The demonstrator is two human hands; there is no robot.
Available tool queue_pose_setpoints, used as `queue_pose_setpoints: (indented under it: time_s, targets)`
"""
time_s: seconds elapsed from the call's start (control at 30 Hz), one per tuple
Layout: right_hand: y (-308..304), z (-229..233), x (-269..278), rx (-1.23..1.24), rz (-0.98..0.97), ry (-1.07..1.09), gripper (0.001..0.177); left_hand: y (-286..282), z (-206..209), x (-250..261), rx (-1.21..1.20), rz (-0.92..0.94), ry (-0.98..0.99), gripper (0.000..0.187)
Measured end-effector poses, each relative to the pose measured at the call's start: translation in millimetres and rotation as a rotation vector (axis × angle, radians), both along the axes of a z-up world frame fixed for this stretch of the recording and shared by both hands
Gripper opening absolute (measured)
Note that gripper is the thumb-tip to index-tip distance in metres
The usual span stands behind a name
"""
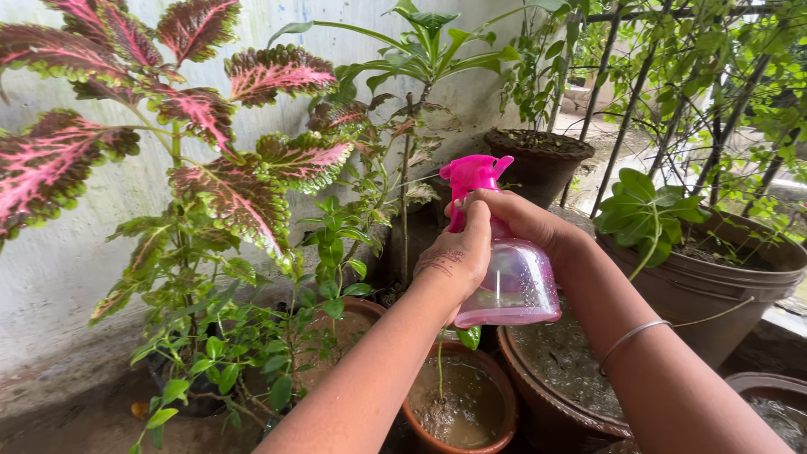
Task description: The person waters several potted plants on a balcony using a pink spray bottle, spraying the leaves and soil of different plants one after another.
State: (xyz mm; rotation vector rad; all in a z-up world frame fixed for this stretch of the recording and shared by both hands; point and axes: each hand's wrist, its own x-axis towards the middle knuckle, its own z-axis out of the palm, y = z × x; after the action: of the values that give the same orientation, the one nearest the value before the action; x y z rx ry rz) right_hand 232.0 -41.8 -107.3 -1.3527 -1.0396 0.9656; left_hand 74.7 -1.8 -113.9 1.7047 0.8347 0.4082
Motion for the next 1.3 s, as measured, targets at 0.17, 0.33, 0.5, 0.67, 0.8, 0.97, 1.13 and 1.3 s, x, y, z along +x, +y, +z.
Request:
queue_pose_setpoints:
  time_s: [0.17,0.33,0.5,0.67,0.8,0.97,1.13,1.3]
  targets:
    - [-13,6,-4,0.017,0.007,0.118,0.038,4,1,12,0.077,-0.004,0.031,0.111]
    - [-25,14,-6,0.044,-0.036,0.041,0.039,1,3,20,0.103,-0.028,0.025,0.108]
    - [-35,21,3,0.084,-0.157,-0.082,0.042,-3,5,22,0.057,-0.107,-0.084,0.103]
    - [-52,44,2,0.2,-0.21,-0.1,0.044,-7,8,17,-0.3,-0.312,-0.352,0.078]
    - [-63,47,8,0.15,-0.174,-0.121,0.047,-22,1,24,-0.417,-0.352,-0.396,0.074]
    - [-74,31,12,0.016,-0.257,-0.075,0.034,-39,-20,33,-0.481,-0.311,-0.391,0.066]
    - [-80,5,37,0.014,-0.282,-0.012,0.027,-52,-37,51,-0.606,-0.267,-0.445,0.064]
    - [-83,6,35,0.022,-0.318,0.03,0.025,-47,-47,69,-0.582,-0.229,-0.486,0.057]
